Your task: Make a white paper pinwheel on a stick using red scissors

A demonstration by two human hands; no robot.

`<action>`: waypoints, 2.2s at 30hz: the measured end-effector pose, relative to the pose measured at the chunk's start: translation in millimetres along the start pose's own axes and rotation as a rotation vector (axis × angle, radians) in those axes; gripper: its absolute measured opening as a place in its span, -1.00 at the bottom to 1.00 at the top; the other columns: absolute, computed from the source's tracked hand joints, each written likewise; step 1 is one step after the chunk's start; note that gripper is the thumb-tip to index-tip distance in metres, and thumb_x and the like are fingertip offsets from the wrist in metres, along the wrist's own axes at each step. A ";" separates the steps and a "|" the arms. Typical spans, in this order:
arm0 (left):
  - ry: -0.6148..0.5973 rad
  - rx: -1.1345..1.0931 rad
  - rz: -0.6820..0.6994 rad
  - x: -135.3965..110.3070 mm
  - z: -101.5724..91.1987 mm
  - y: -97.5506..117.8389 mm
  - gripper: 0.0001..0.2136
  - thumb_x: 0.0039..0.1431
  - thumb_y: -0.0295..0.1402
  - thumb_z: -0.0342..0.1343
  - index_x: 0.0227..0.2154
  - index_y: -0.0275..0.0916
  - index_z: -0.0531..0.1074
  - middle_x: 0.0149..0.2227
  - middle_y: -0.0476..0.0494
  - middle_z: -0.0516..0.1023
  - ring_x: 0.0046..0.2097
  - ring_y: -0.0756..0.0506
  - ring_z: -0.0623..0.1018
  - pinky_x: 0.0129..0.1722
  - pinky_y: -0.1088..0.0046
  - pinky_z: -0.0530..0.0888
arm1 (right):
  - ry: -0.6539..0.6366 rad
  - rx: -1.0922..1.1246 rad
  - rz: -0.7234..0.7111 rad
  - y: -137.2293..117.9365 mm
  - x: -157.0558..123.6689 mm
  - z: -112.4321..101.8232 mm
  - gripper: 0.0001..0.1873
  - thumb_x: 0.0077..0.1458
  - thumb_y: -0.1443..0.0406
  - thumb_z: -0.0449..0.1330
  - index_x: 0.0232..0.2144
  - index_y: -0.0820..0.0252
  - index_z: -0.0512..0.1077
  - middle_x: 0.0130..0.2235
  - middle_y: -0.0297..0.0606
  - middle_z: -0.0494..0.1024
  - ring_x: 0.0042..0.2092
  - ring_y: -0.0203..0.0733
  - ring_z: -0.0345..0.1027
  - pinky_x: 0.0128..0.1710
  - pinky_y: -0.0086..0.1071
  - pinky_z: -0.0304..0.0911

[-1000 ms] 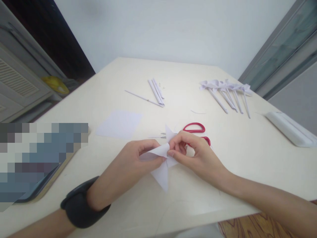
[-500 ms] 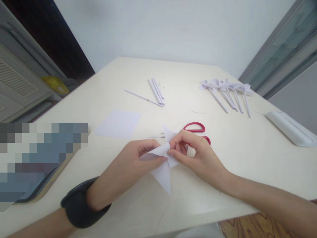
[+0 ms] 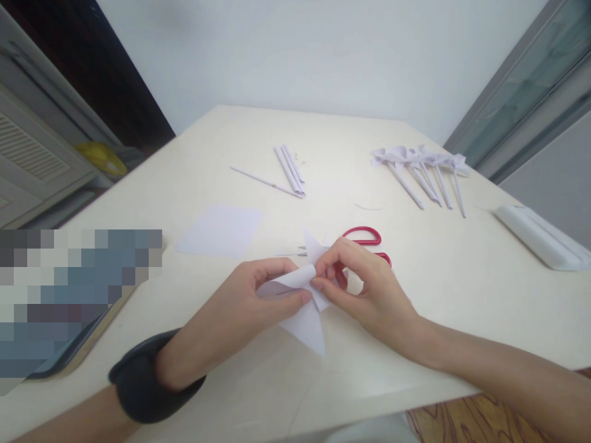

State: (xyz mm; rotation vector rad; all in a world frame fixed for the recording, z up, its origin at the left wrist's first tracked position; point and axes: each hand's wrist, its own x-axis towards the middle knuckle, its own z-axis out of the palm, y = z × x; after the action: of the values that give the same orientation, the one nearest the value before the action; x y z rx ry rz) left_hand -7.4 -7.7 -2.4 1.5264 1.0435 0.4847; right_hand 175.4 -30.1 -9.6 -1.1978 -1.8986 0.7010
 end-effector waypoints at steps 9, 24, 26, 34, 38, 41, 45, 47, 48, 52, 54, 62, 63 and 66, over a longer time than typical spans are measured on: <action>0.019 0.007 -0.014 2.1 0.1 -2.6 -0.89 0.08 -0.25 0.08 -0.41 -0.14 0.43 -0.39 0.07 0.48 -0.27 -0.08 0.50 -0.35 0.54 0.39 | -0.025 -0.022 -0.049 -0.2 -0.6 -0.9 -0.95 0.05 0.41 0.16 -0.38 0.19 0.34 -0.41 -0.40 0.33 -0.39 -0.36 0.19 -0.37 -0.45 0.14; 0.104 0.047 -0.063 2.1 -8.9 1.0 -0.81 0.03 -0.17 0.09 -0.39 -0.16 0.43 -0.40 0.01 0.49 -0.30 -0.14 0.50 -0.39 0.46 0.39 | -0.218 0.126 0.305 19.6 22.4 -46.5 -0.76 0.19 0.21 -0.02 -0.37 0.18 0.40 -0.29 -0.27 0.49 -0.26 -0.22 0.37 -0.29 -0.38 0.25; 0.111 0.055 -0.048 3.0 -10.2 -2.0 -0.81 0.04 -0.16 0.08 -0.37 -0.15 0.44 -0.39 0.01 0.50 -0.29 -0.14 0.51 -0.37 0.47 0.40 | -0.258 0.113 0.317 18.4 20.9 -43.2 -0.78 0.15 0.21 0.03 -0.39 0.18 0.40 -0.32 -0.28 0.50 -0.29 -0.23 0.36 -0.33 -0.39 0.23; 0.094 0.121 -0.038 3.1 -8.0 5.5 -0.82 0.04 -0.20 0.07 -0.42 -0.21 0.43 -0.41 -0.01 0.50 -0.40 -0.06 0.47 -0.48 0.54 0.37 | -0.190 0.021 0.266 17.2 17.7 -31.6 -0.74 0.05 0.13 0.12 -0.51 0.21 0.33 -0.45 -0.32 0.44 -0.42 -0.28 0.31 -0.46 -0.43 0.16; 0.111 0.171 -0.034 3.7 -6.4 14.0 -0.84 0.01 -0.25 0.08 -0.48 -0.24 0.44 -0.45 -0.01 0.46 -0.41 -0.06 0.45 -0.48 0.54 0.37 | -0.181 0.012 0.258 18.6 17.5 -29.6 -0.82 0.06 0.24 0.09 -0.52 0.22 0.32 -0.44 -0.31 0.45 -0.40 -0.27 0.33 -0.44 -0.42 0.19; 0.116 0.183 -0.037 3.5 -7.5 16.0 -0.85 0.02 -0.26 0.07 -0.47 -0.24 0.43 -0.45 -0.01 0.47 -0.41 -0.05 0.45 -0.49 0.54 0.36 | -0.182 0.012 0.258 17.3 18.0 -32.1 -0.87 0.06 0.33 0.06 -0.49 0.22 0.34 -0.40 -0.30 0.46 -0.38 -0.27 0.34 -0.41 -0.42 0.20; 0.130 0.172 -0.027 2.0 -10.8 10.7 -0.83 0.04 -0.22 0.07 -0.44 -0.21 0.43 -0.41 -0.02 0.52 -0.38 -0.08 0.48 -0.47 0.53 0.37 | -0.192 0.043 0.249 15.1 19.5 -38.7 -0.87 0.07 0.35 0.04 -0.44 0.21 0.38 -0.37 -0.30 0.49 -0.33 -0.27 0.35 -0.36 -0.41 0.20; 0.148 0.160 -0.017 1.7 -11.9 6.2 -0.82 0.06 -0.20 0.06 -0.41 -0.19 0.43 -0.40 -0.02 0.53 -0.36 -0.10 0.49 -0.46 0.53 0.37 | -0.190 0.081 0.239 14.5 20.1 -41.5 -0.87 0.09 0.34 0.05 -0.43 0.22 0.39 -0.36 -0.30 0.50 -0.32 -0.27 0.35 -0.35 -0.41 0.20; 0.160 0.156 -0.010 1.7 -12.1 4.0 -0.82 0.06 -0.19 0.05 -0.39 -0.18 0.43 -0.40 -0.01 0.53 -0.35 -0.10 0.50 -0.45 0.53 0.38 | -0.187 0.099 0.236 14.4 20.4 -42.4 -0.86 0.09 0.32 0.05 -0.43 0.22 0.39 -0.36 -0.30 0.50 -0.32 -0.27 0.35 -0.34 -0.41 0.20; 0.199 0.147 0.010 2.2 -11.5 -0.6 -0.80 0.08 -0.16 0.04 -0.36 -0.17 0.43 -0.37 0.00 0.52 -0.28 -0.15 0.51 -0.37 0.49 0.40 | -0.151 0.111 0.198 13.5 20.0 -42.7 -0.87 0.10 0.33 0.07 -0.43 0.23 0.39 -0.37 -0.30 0.49 -0.31 -0.28 0.35 -0.29 -0.39 0.22; 0.202 0.148 0.010 2.2 -11.2 -0.5 -0.79 0.08 -0.16 0.04 -0.36 -0.17 0.43 -0.37 -0.01 0.52 -0.26 -0.16 0.51 -0.35 0.47 0.41 | -0.123 0.109 0.167 11.8 19.3 -41.8 -0.90 0.09 0.34 0.09 -0.44 0.22 0.38 -0.37 -0.31 0.48 -0.31 -0.28 0.34 -0.28 -0.40 0.21; 0.185 0.146 0.013 2.9 -10.7 -0.6 -0.82 0.06 -0.20 0.06 -0.39 -0.19 0.45 -0.41 0.00 0.50 -0.33 -0.12 0.49 -0.40 0.49 0.38 | -0.183 0.267 0.140 2.8 18.6 -43.2 -0.79 0.17 0.29 0.02 -0.46 0.21 0.36 -0.39 -0.33 0.43 -0.30 -0.29 0.31 -0.34 -0.44 0.17; 0.172 0.142 0.004 3.0 -10.4 -0.1 -0.82 0.05 -0.20 0.06 -0.40 -0.19 0.45 -0.42 0.00 0.50 -0.34 -0.11 0.49 -0.41 0.50 0.38 | -0.200 0.292 0.145 3.0 18.7 -43.4 -0.82 0.16 0.29 0.05 -0.45 0.21 0.36 -0.38 -0.33 0.43 -0.30 -0.29 0.31 -0.32 -0.43 0.17; 0.116 0.136 -0.024 2.9 -9.9 3.6 -0.81 0.05 -0.20 0.07 -0.42 -0.20 0.44 -0.43 0.00 0.49 -0.38 -0.08 0.47 -0.47 0.53 0.36 | -0.247 0.331 0.158 4.8 18.3 -43.5 -0.94 0.08 0.30 0.14 -0.40 0.19 0.36 -0.33 -0.33 0.44 -0.27 -0.27 0.33 -0.28 -0.40 0.21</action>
State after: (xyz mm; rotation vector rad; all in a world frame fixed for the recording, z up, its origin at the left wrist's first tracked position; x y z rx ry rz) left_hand -12.4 0.6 2.7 1.6189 1.2035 0.4987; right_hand 209.2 -9.3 16.5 -1.0944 -1.8023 1.2457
